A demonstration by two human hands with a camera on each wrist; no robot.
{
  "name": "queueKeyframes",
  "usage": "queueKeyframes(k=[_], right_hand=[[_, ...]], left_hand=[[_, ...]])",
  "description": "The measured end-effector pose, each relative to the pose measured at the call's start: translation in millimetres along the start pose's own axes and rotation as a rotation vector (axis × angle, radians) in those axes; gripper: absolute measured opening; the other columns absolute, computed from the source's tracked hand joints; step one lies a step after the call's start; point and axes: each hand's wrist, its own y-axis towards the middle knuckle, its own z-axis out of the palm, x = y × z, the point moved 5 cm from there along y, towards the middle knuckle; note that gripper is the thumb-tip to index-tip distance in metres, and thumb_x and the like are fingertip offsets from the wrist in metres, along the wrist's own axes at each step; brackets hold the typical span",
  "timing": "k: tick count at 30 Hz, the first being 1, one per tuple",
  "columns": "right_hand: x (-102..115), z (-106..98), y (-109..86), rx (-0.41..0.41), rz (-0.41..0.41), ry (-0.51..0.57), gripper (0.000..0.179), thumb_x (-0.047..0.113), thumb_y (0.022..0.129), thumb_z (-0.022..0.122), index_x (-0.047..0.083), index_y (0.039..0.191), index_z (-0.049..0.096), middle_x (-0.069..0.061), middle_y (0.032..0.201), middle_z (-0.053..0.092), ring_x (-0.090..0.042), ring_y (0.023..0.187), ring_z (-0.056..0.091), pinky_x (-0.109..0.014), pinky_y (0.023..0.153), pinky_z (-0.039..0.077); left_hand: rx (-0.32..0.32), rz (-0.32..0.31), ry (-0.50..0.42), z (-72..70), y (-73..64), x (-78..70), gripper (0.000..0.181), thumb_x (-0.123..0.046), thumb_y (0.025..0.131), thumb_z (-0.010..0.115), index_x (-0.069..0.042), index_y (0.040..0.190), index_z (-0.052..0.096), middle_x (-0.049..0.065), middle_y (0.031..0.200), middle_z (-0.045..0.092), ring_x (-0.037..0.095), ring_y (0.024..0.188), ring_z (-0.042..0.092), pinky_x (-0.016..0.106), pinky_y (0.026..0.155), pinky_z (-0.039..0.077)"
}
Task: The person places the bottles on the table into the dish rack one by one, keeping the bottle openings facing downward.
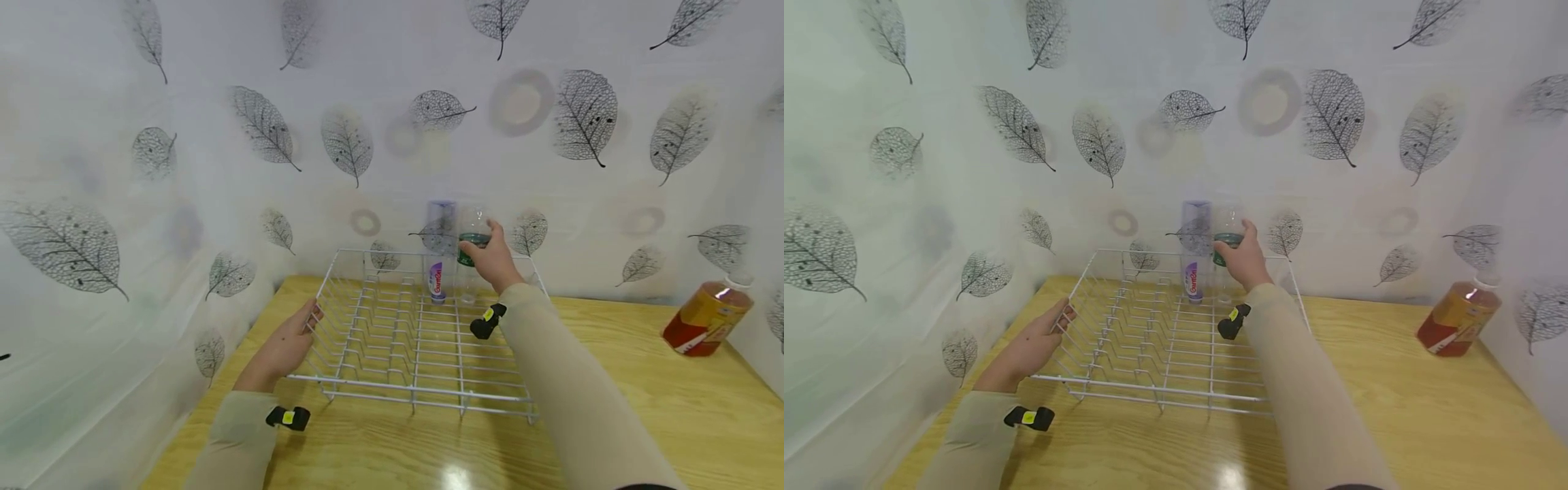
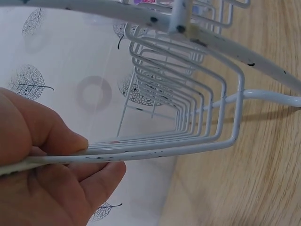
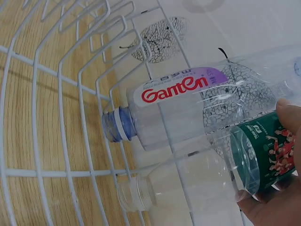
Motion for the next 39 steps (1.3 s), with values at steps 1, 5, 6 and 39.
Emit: queueKeyframes(k=[1,5,6,39], right_hand=[[-0.3,0.0,0.2,0.002,0.005,-0.012,0.097,0.043,0.1,0.063,0.025,0.163,-0.008,-0.023,0.162,0.023,-0.042,0.14,0.037,-0.061,0.11,0.035],[-0.6,-0.4,-0.6,0.002,0.017,-0.056,0.097,0.043,0.1,0.062,0.023,0.163,-0.009,-0.025,0.163,0.021,-0.045,0.144,0.031,-0.063,0.111,0.031],[-1.1,-0.5,-0.5,-0.001,0.022,-0.062,0.097,0.043,0.1,0.062,0.022,0.163,-0.008,-0.024,0.163,0.019,-0.045,0.144,0.029,-0.064,0.112,0.03],[25.4,-95.5,-53.9,-0.07,-0.136,-0.101,0.11,0.062,0.092,0.063,0.019,0.164,-0.008,-0.019,0.167,0.008,-0.039,0.152,0.011,-0.067,0.114,0.022]], left_hand=[[0.0,-0.003,-0.001,0.1,0.0,-0.5,0.07,0.0,0.101,0.029,-0.008,0.163,-0.003,0.021,0.162,0.025,0.042,0.149,0.019,0.061,0.117,0.02],[-0.004,0.002,0.011,0.6,0.9,-2.3,0.07,0.002,0.1,0.029,-0.005,0.162,-0.002,0.022,0.161,0.026,0.043,0.148,0.02,0.061,0.117,0.019],[-0.005,0.006,0.017,0.8,1.1,-2.4,0.07,0.003,0.099,0.029,-0.004,0.162,-0.002,0.023,0.161,0.026,0.044,0.148,0.02,0.061,0.117,0.019],[-0.041,0.023,0.029,4.9,-6.9,-6.4,0.071,0.006,0.097,0.033,0.002,0.161,0.003,0.026,0.154,0.035,0.044,0.144,0.029,0.062,0.116,0.022]])
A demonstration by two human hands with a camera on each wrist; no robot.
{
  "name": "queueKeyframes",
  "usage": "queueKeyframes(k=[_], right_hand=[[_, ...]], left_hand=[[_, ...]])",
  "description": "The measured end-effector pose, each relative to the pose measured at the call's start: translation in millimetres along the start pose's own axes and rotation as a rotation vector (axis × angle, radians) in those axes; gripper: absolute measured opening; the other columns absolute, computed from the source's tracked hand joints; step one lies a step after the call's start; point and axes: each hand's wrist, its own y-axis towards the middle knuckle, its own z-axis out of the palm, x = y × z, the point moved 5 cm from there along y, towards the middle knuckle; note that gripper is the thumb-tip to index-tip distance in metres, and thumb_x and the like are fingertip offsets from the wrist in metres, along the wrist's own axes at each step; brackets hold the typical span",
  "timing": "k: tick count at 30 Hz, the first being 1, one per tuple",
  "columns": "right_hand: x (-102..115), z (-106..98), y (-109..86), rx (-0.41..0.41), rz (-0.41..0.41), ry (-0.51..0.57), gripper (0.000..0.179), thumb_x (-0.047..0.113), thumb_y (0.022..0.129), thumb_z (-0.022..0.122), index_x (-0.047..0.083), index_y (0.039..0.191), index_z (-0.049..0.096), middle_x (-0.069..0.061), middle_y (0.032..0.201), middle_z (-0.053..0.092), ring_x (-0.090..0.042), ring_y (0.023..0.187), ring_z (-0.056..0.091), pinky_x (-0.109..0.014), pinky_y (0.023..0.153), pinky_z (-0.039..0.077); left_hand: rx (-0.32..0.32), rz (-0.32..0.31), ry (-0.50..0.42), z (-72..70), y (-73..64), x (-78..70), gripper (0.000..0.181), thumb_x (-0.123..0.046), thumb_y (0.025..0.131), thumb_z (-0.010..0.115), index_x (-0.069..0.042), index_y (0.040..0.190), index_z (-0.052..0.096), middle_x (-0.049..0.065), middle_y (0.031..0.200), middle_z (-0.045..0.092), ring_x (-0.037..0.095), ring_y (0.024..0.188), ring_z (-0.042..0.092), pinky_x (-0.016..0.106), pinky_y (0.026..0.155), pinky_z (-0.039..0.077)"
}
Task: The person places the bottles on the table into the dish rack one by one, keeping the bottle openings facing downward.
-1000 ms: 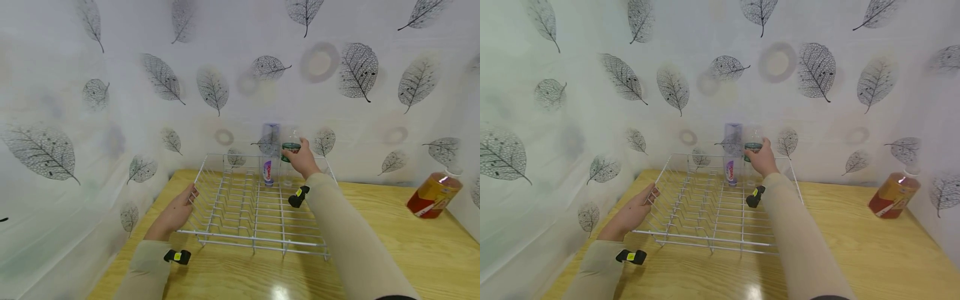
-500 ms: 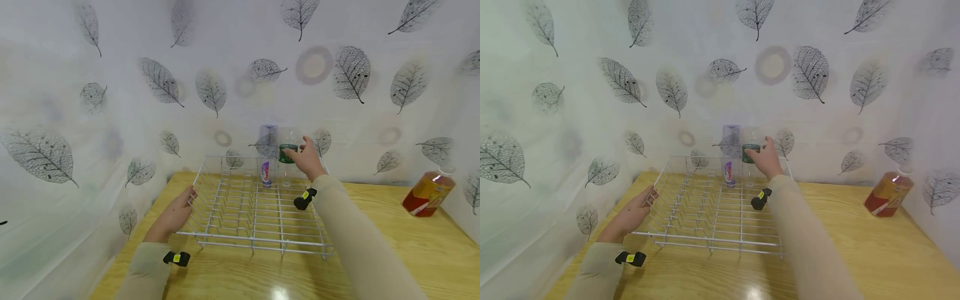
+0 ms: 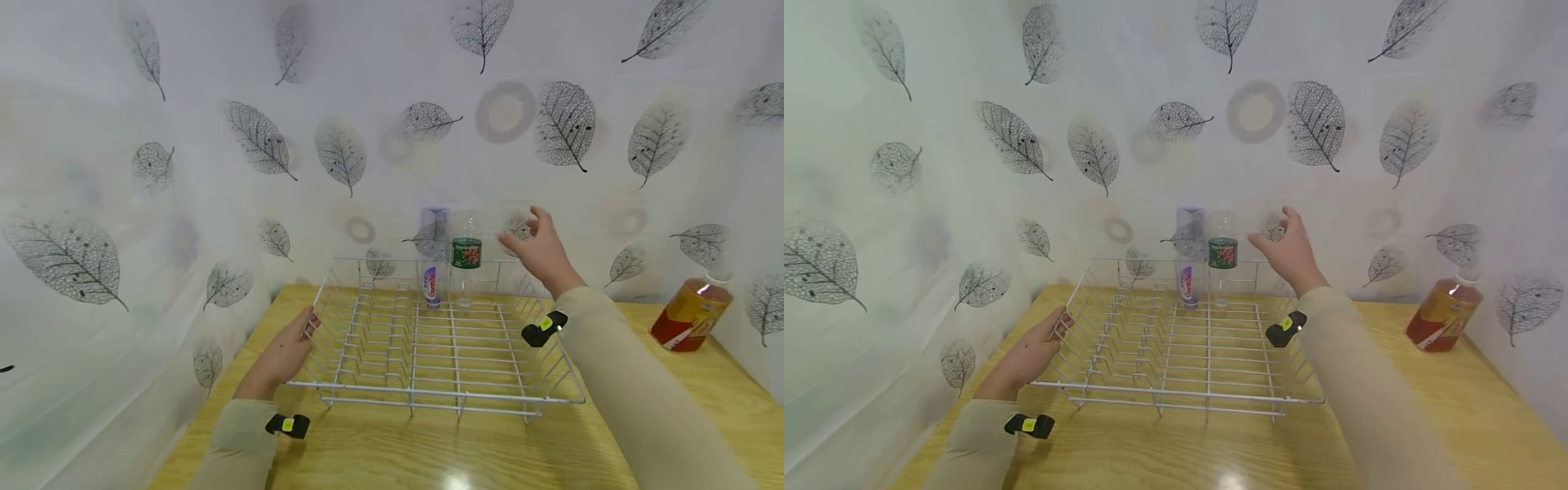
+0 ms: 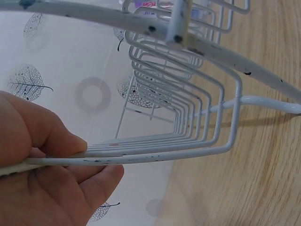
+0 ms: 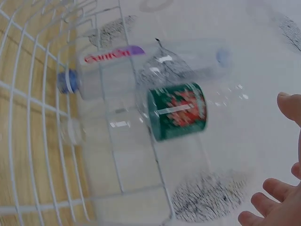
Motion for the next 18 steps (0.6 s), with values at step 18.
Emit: queueKeyframes(k=[18], right_hand=[[-82.7,-130.4,-80.6,-0.24,0.097,-0.132,0.104,0.056,0.096,0.06,0.025,0.162,-0.013,-0.017,0.168,-0.007,-0.051,0.149,-0.001,-0.079,0.105,0.014]], left_hand=[[-0.001,0.011,0.024,0.1,-1.1,1.9,0.07,0.004,0.098,0.032,-0.001,0.162,0.002,0.025,0.156,0.033,0.044,0.145,0.027,0.062,0.116,0.023]])
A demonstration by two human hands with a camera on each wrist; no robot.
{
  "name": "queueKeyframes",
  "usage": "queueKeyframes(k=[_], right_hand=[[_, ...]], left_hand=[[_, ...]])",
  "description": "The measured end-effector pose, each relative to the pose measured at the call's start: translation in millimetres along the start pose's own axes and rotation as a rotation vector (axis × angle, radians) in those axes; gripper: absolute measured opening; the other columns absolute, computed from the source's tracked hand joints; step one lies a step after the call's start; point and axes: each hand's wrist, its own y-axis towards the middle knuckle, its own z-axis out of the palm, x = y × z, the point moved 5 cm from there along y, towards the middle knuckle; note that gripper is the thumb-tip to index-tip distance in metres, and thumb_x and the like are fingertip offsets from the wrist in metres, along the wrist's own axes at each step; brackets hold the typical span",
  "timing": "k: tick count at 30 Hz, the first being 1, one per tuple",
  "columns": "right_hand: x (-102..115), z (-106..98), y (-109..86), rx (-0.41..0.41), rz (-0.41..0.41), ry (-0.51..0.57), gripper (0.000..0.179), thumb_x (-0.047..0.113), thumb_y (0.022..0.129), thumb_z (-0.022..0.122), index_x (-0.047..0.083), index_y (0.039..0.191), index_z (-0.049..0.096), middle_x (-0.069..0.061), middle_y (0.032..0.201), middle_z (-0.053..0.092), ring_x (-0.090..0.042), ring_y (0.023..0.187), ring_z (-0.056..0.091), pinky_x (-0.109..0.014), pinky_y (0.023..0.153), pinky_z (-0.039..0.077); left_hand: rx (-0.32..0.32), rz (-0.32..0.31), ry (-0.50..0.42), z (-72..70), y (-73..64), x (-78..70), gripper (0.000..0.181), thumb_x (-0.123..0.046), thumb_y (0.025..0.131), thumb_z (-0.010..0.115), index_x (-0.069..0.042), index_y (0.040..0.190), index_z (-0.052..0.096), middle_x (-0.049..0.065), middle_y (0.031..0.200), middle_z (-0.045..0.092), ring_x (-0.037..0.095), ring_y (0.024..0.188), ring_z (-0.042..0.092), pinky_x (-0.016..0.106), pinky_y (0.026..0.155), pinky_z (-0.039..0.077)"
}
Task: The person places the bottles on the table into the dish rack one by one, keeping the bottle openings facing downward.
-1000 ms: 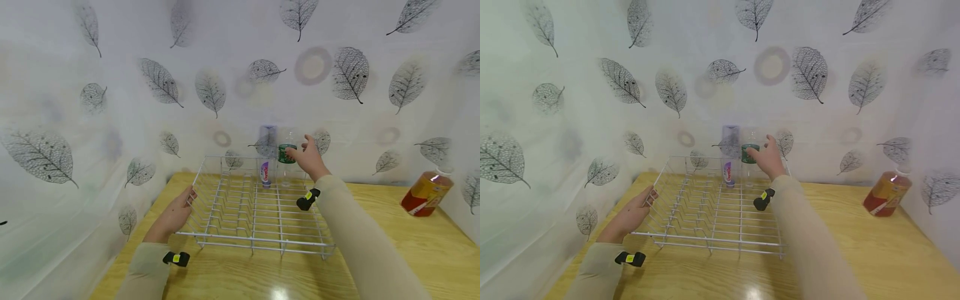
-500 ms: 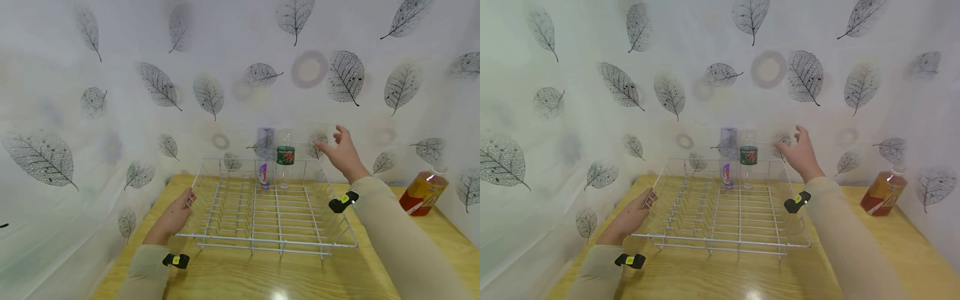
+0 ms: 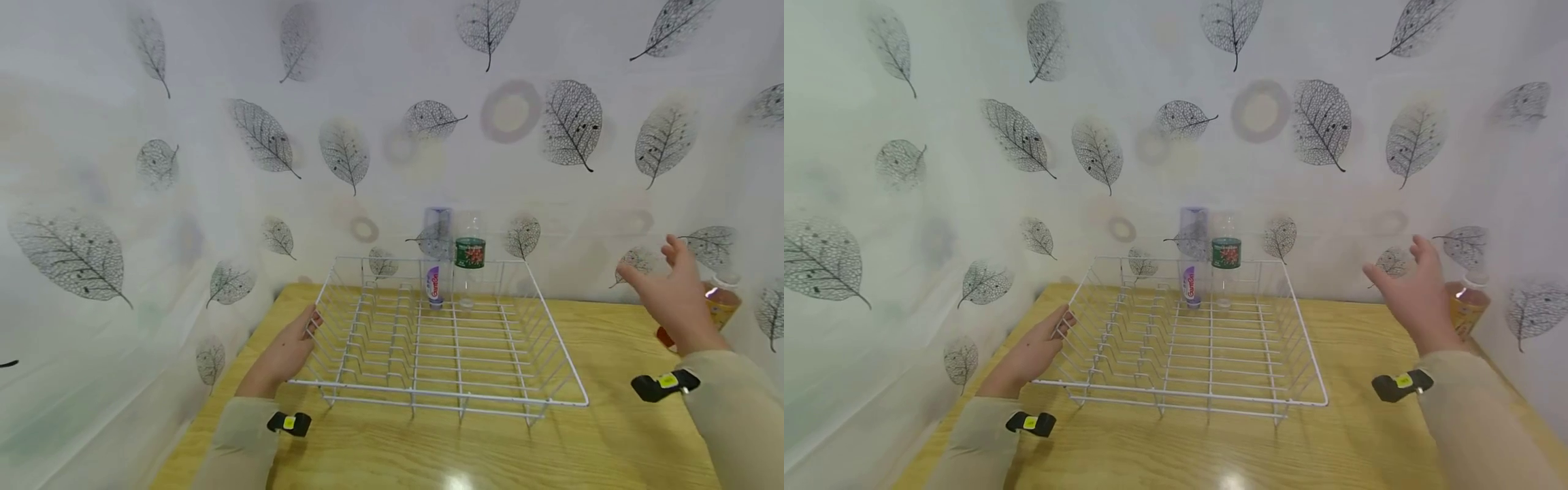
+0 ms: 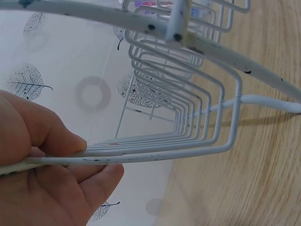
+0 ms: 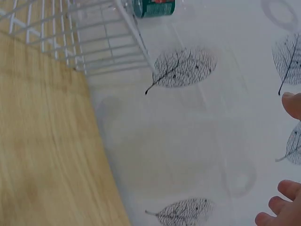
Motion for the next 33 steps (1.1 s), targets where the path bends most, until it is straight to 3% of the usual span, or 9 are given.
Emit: queueKeyframes(k=[3,6,11,13,15,20,26,33], right_hand=[[-27.4,-15.4,-10.4,-0.072,0.048,-0.037,0.102,0.053,0.097,0.06,0.023,0.163,-0.013,-0.019,0.168,-0.005,-0.054,0.147,0.004,-0.079,0.105,0.017],[-53.7,-27.5,-23.3,-0.154,0.093,-0.094,0.099,0.046,0.098,0.06,0.016,0.163,-0.008,-0.026,0.165,0.004,-0.058,0.144,0.015,-0.078,0.101,0.028],[-95.3,-41.5,-40.9,-0.259,0.227,-0.092,0.094,0.04,0.099,0.057,0.01,0.163,-0.006,-0.025,0.166,0.004,-0.05,0.149,0.009,-0.072,0.109,0.022],[-110.9,-43.9,-42.4,-0.279,0.286,-0.084,0.094,0.041,0.1,0.056,0.008,0.162,-0.005,-0.025,0.166,0.0,-0.046,0.151,0.004,-0.069,0.113,0.016],[-125.9,-44.2,-40.7,-0.289,0.341,-0.078,0.094,0.043,0.1,0.054,0.007,0.162,-0.005,-0.025,0.166,0.001,-0.044,0.151,0.006,-0.067,0.114,0.018],[-161.6,-35.4,-33.6,-0.272,0.471,0.046,0.1,0.049,0.098,0.056,0.015,0.162,-0.013,-0.023,0.167,-0.003,-0.045,0.151,0.005,-0.061,0.117,0.017],[-177.9,-22.4,-24.9,-0.25,0.572,0.121,0.106,0.054,0.096,0.054,0.021,0.158,-0.024,-0.022,0.166,-0.009,-0.044,0.151,0.003,-0.059,0.118,0.013],[-185.5,-12.2,-12.2,-0.25,0.599,0.134,0.103,0.05,0.098,0.053,0.016,0.159,-0.022,-0.022,0.167,-0.005,-0.038,0.152,0.003,-0.051,0.12,0.011]], left_hand=[[-0.005,0.003,0.005,-0.8,-0.1,0.0,0.07,0.004,0.098,0.033,0.0,0.162,0.003,0.025,0.155,0.034,0.044,0.144,0.028,0.061,0.116,0.023],[-0.002,-0.012,0.001,0.7,-0.1,1.6,0.07,0.003,0.099,0.033,-0.001,0.162,0.002,0.024,0.156,0.034,0.044,0.144,0.029,0.061,0.116,0.023],[-0.001,-0.038,-0.009,2.4,0.2,4.3,0.071,0.002,0.099,0.033,-0.004,0.163,0.001,0.022,0.158,0.032,0.044,0.145,0.028,0.06,0.117,0.022],[-0.005,-0.041,-0.016,1.8,0.0,4.1,0.071,0.001,0.1,0.033,-0.006,0.163,0.001,0.022,0.159,0.031,0.043,0.146,0.027,0.06,0.117,0.022],[-0.007,-0.038,-0.02,0.9,-0.1,3.4,0.07,0.001,0.101,0.032,-0.007,0.163,0.001,0.021,0.159,0.03,0.043,0.146,0.026,0.061,0.117,0.022],[-0.005,-0.044,-0.026,0.5,-0.1,2.5,0.07,0.0,0.102,0.032,-0.009,0.163,0.0,0.02,0.16,0.029,0.041,0.147,0.026,0.06,0.117,0.023],[-0.007,-0.041,-0.039,0.7,-1.6,3.0,0.07,-0.001,0.102,0.033,-0.009,0.164,0.002,0.019,0.157,0.032,0.04,0.144,0.03,0.061,0.115,0.026],[-0.023,-0.048,-0.029,0.9,-1.8,1.9,0.069,-0.002,0.103,0.035,-0.009,0.164,0.004,0.019,0.158,0.033,0.039,0.147,0.028,0.06,0.117,0.024]])
